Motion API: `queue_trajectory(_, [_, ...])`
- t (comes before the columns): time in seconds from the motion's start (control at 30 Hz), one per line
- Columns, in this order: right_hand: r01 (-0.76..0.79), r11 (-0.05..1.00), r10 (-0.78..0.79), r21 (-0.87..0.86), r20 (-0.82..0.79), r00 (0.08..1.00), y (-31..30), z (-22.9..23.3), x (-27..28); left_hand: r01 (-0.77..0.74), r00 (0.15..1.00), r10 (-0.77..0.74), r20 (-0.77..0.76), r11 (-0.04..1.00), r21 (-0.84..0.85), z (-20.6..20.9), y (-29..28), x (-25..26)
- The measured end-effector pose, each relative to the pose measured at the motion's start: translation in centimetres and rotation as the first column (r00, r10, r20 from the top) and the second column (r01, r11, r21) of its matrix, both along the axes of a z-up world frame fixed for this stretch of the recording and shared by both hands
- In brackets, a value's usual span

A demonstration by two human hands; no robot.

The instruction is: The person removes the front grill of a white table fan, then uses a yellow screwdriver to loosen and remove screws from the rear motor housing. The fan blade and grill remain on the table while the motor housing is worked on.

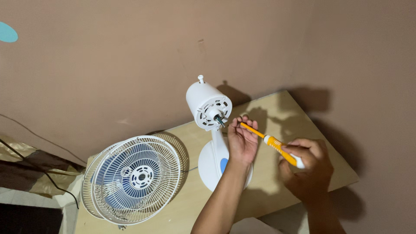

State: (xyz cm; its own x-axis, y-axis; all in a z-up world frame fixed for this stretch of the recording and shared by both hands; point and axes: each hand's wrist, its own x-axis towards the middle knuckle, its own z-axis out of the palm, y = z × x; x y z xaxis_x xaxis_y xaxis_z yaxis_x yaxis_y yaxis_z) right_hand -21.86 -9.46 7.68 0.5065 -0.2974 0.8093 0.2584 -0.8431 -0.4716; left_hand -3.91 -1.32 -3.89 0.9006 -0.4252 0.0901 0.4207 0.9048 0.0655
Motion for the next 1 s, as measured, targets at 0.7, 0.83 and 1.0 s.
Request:
queue_trajectory(0.7, [-0.063, 0.711, 0.195, 0.701, -0.110, 0.975, -1.8, -3.3, 0.8, -0.081, 0.964, 0.220, -0.147, 0.776, 0.626, -3.1, 11.9, -2.1])
queue_trajectory(0.83, [-0.174, 0.510, 0.303, 0.843, 0.013, 0.953, -1.7, -4.3, 1.7, -0.108, 0.957, 0.265, -0.117, 0.701, 0.704, -3.8, 15.2, -1.9])
queue_trajectory(1.0, [-0.219, 0.165, 0.337, 0.962, 0.154, 0.929, -1.4, -4.9, 2.4, -0.161, 0.945, 0.328, -0.018, 0.511, 0.845, -8.1, 18.3, -1.7])
